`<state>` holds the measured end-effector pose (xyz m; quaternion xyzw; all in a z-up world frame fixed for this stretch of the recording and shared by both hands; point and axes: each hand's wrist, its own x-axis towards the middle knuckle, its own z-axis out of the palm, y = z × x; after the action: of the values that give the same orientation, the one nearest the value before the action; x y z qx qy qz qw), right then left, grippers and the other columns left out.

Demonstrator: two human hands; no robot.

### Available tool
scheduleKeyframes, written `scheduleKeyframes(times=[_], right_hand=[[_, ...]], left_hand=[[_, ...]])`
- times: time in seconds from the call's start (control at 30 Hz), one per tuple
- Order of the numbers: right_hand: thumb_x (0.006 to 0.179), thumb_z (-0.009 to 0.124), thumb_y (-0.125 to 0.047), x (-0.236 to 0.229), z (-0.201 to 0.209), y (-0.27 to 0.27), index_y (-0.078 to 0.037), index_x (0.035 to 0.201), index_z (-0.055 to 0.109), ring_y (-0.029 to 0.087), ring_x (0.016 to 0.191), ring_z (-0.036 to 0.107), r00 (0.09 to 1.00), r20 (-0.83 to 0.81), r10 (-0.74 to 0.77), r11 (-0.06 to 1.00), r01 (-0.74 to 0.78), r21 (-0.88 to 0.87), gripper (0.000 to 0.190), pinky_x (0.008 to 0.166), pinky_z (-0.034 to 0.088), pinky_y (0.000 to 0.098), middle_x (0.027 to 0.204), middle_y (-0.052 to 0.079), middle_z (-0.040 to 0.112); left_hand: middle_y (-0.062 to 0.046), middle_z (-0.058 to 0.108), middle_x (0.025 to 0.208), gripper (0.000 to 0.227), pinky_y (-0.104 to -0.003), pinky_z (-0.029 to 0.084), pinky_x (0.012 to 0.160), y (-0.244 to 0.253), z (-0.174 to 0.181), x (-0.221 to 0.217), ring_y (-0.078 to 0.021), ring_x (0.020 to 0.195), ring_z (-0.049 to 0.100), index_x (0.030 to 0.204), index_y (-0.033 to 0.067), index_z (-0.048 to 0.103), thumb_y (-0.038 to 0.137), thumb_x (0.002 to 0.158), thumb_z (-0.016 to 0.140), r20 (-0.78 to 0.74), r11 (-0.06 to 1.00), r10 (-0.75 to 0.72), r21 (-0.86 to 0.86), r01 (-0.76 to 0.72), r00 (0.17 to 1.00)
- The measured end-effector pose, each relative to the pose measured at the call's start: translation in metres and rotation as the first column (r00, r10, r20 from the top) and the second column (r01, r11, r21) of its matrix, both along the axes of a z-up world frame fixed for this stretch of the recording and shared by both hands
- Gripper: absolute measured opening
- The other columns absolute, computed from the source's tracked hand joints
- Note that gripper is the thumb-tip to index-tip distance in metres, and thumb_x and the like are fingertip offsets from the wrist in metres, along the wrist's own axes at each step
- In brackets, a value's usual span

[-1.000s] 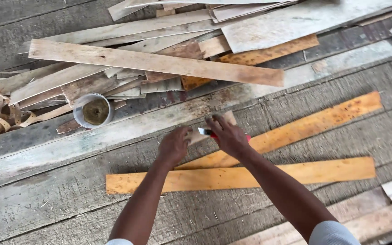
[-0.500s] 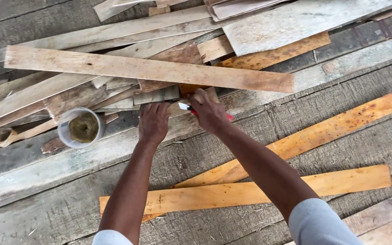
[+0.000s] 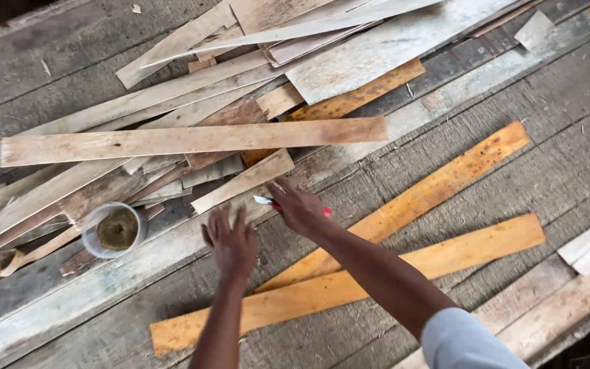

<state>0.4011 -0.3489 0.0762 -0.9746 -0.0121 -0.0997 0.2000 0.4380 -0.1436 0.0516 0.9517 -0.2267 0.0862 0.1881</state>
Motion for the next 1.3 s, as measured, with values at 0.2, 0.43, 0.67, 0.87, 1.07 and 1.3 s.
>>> scheduleKeyframes(times=[0.2,0.43,0.67,0.87,1.07,1.3], right_hand=[[0.096,0.068,-0.028,-0.168,-0.010,-0.003,-0.016,0.141,0.055,0.031,0.086,0.072,0.981,-0.121,-0.150,0.963,0.172,0.205,0.048,0.046,0.052,0.0459,0.134,0.001,0.057],[0.091,0.066,-0.027,-0.375,-0.035,0.015,-0.020,0.137,0.059,0.037,0.087,0.071,0.866,-0.360,-0.346,0.889,0.426,0.169,0.047,0.054,0.054,0.0559,0.131,0.001,0.056],[0.091,0.071,-0.029,-0.485,-0.014,0.039,-0.024,0.140,0.053,0.038,0.089,0.072,0.804,-0.442,-0.399,0.880,0.471,0.064,0.052,0.066,0.061,0.0544,0.130,0.006,0.051],[0.092,0.071,-0.028,-0.508,0.011,0.046,-0.029,0.145,0.049,0.048,0.091,0.072,0.752,-0.504,-0.425,0.865,0.501,0.018,0.058,0.078,0.064,0.0582,0.130,0.011,0.044],[0.092,0.071,-0.027,-0.512,-0.001,0.043,-0.034,0.141,0.053,0.048,0.093,0.072,0.740,-0.511,-0.438,0.861,0.508,-0.003,0.053,0.081,0.063,0.0587,0.128,0.009,0.044],[0.094,0.068,-0.028,-0.512,-0.007,0.044,-0.036,0.141,0.054,0.047,0.091,0.073,0.727,-0.524,-0.445,0.861,0.508,-0.027,0.050,0.080,0.063,0.0580,0.130,0.009,0.045]], left_hand=[[-0.008,0.058,0.142,0.035,-0.063,0.025,0.116,0.027,-0.020,-0.192,-0.0376,0.137,0.045,0.123,0.0182,0.071,0.030,0.091,0.065,0.031,0.969,-0.148,-0.197,0.151,0.988],[-0.011,0.042,0.157,0.071,-0.080,0.013,0.113,0.075,-0.047,-0.361,-0.0373,0.149,0.030,0.146,0.0227,0.054,0.045,0.082,0.074,-0.361,0.961,-0.194,0.119,0.251,0.912],[-0.012,0.023,0.170,0.086,-0.079,0.001,0.116,0.096,-0.003,-0.422,-0.0387,0.158,0.012,0.159,0.0213,0.035,0.052,0.087,0.068,-0.551,0.900,-0.198,0.225,0.373,0.810],[-0.013,0.007,0.174,0.082,-0.080,-0.004,0.115,0.101,0.003,-0.440,-0.0395,0.160,-0.004,0.166,0.0190,0.015,0.057,0.102,0.049,-0.657,0.855,-0.177,0.266,0.444,0.733],[-0.011,0.001,0.175,0.084,-0.079,-0.003,0.116,0.099,0.003,-0.444,-0.0375,0.160,-0.007,0.168,0.0193,0.010,0.056,0.103,0.048,-0.668,0.857,-0.158,0.274,0.437,0.727],[-0.009,0.002,0.175,0.077,-0.066,-0.002,0.124,0.132,-0.018,-0.441,-0.0337,0.160,-0.003,0.169,0.0191,0.003,0.034,0.107,0.047,-0.587,0.911,-0.111,0.261,0.318,0.802]])
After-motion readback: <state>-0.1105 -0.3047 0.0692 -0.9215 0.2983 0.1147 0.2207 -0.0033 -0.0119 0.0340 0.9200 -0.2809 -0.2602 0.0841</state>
